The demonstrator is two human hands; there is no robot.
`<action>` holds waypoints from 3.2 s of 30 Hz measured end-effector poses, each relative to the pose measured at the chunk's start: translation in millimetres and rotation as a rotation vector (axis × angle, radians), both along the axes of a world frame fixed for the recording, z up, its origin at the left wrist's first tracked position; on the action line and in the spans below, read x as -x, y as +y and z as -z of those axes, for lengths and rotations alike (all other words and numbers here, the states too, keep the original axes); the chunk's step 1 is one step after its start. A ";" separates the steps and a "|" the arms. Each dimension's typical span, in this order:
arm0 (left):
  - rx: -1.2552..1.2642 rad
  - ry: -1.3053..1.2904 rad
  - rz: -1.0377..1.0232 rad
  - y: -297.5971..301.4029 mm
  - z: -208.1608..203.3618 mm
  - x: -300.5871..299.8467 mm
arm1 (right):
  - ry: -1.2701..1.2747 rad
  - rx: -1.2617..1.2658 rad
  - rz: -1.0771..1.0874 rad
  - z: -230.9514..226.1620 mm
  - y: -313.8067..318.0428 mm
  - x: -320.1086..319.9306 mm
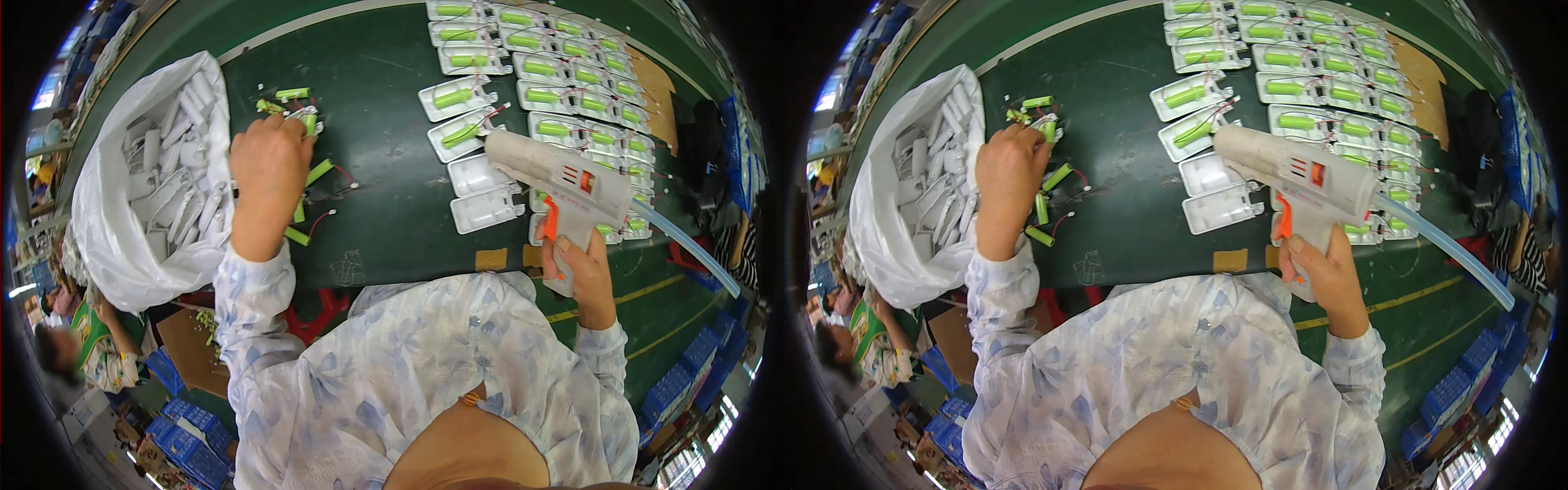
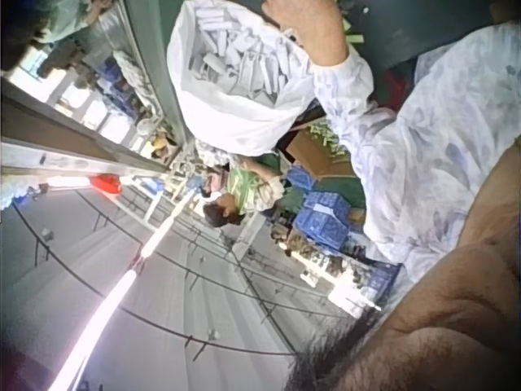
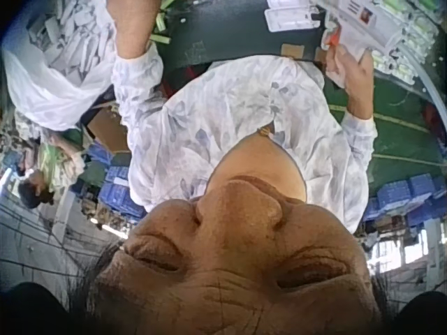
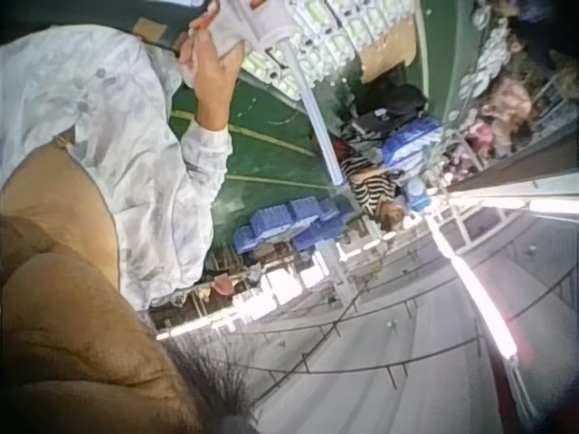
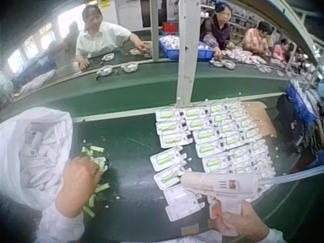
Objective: The person applies glue to rechargeable batteries with a glue gun, then mounts the batteries into plastic casings by hand on an assembly line.
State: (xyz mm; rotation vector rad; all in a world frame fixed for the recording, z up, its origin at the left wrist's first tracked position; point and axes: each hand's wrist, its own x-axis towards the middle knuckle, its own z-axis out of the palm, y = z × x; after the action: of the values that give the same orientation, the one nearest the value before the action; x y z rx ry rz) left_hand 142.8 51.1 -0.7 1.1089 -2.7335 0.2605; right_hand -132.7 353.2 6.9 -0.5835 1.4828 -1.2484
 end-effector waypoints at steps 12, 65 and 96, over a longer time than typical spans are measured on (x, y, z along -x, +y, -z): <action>-0.703 0.740 -0.119 -1.3 -19.2 -21.8 | -0.037 0.094 0.067 -14.2 0.9 -6.8; -0.235 0.120 0.111 75.1 -14.6 3.5 | 0.000 0.004 0.001 -9.2 40.7 -9.4; -0.283 0.329 0.312 72.3 27.8 18.0 | -0.039 -0.121 -0.142 -14.8 69.4 -22.8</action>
State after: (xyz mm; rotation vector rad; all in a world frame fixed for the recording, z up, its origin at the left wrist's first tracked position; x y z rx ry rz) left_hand 124.8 123.4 -28.5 0.6849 -2.6359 -0.3315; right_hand -109.9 422.7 21.7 -0.5711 1.4476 -1.0474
